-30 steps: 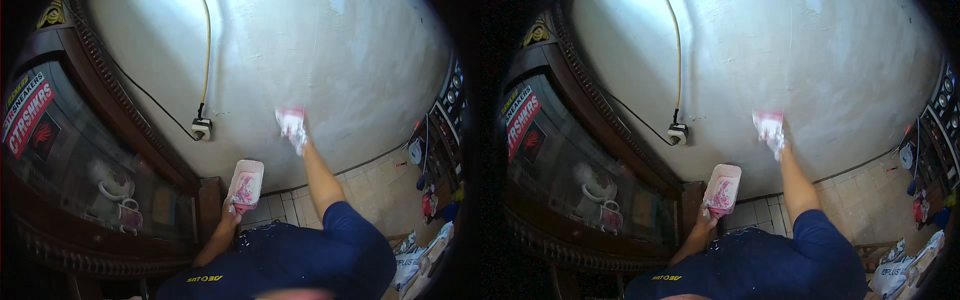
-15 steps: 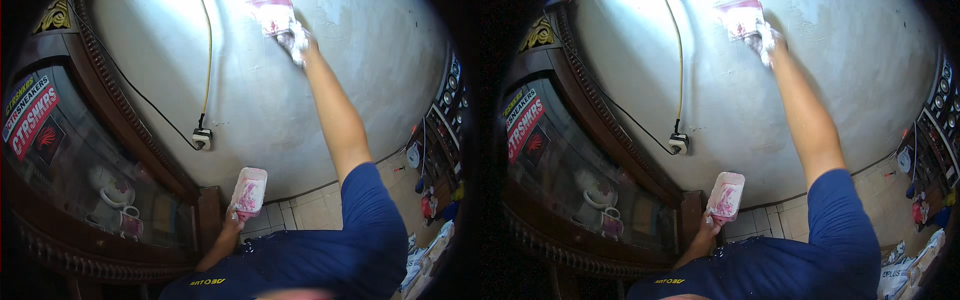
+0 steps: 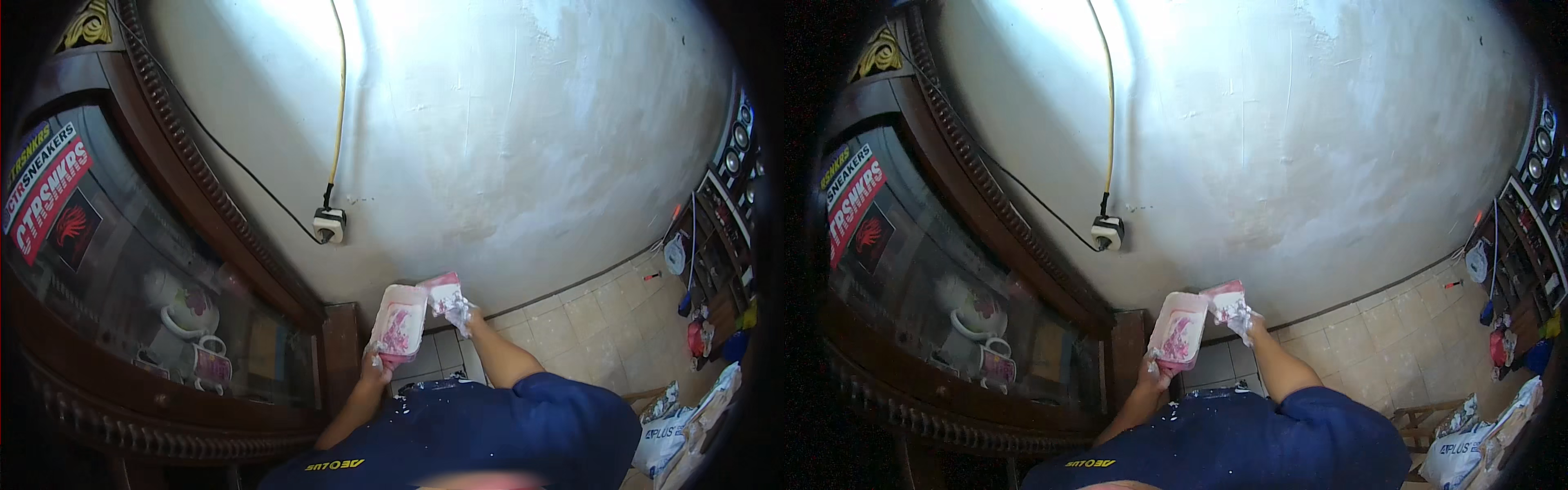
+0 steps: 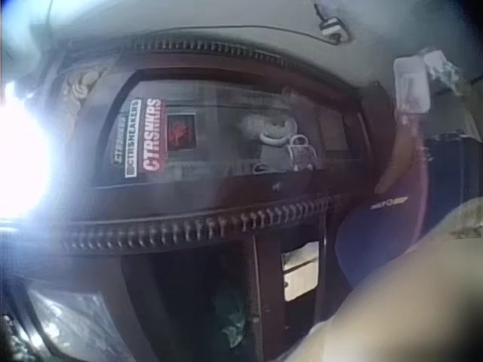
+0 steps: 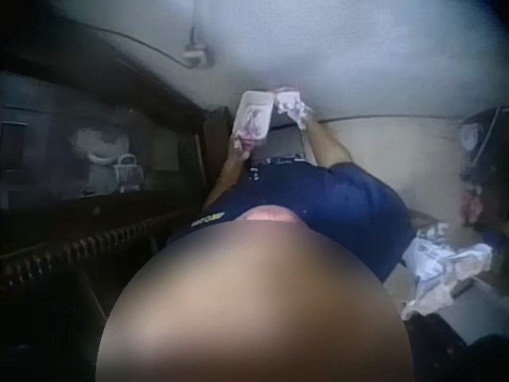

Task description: The person applies plaster from a container onto an interior wall using a putty knife.

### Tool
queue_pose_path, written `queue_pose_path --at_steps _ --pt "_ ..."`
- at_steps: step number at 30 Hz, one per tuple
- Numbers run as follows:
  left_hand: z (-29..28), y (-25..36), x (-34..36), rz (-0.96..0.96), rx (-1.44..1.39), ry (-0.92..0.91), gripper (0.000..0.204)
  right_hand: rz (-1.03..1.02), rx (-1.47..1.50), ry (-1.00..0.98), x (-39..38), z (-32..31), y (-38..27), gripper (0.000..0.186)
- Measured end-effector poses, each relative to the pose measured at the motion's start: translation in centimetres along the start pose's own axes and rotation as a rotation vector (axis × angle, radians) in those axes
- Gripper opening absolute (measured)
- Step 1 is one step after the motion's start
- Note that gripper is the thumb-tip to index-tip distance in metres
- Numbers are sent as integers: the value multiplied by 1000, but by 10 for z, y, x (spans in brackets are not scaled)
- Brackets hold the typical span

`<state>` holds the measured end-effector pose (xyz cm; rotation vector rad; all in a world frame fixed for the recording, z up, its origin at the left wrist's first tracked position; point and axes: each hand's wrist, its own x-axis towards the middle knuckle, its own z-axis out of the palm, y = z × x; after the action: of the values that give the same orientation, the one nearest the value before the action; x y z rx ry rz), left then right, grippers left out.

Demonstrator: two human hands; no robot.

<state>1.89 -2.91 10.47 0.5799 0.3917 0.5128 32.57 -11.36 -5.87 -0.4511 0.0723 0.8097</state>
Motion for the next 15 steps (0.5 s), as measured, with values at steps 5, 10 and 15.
queue_pose_path --at_steps 5,10,15 --pt "3 -2 0 -31 -6 41 41 -230 -311 -269 -13 194 -149 35" --pt "15 -10 -1 -61 -5 51 41 -722 -427 -371 -56 504 -298 27" --pt "-9 -26 9 -41 5 -6 43 -883 -561 -274 20 530 -338 28"
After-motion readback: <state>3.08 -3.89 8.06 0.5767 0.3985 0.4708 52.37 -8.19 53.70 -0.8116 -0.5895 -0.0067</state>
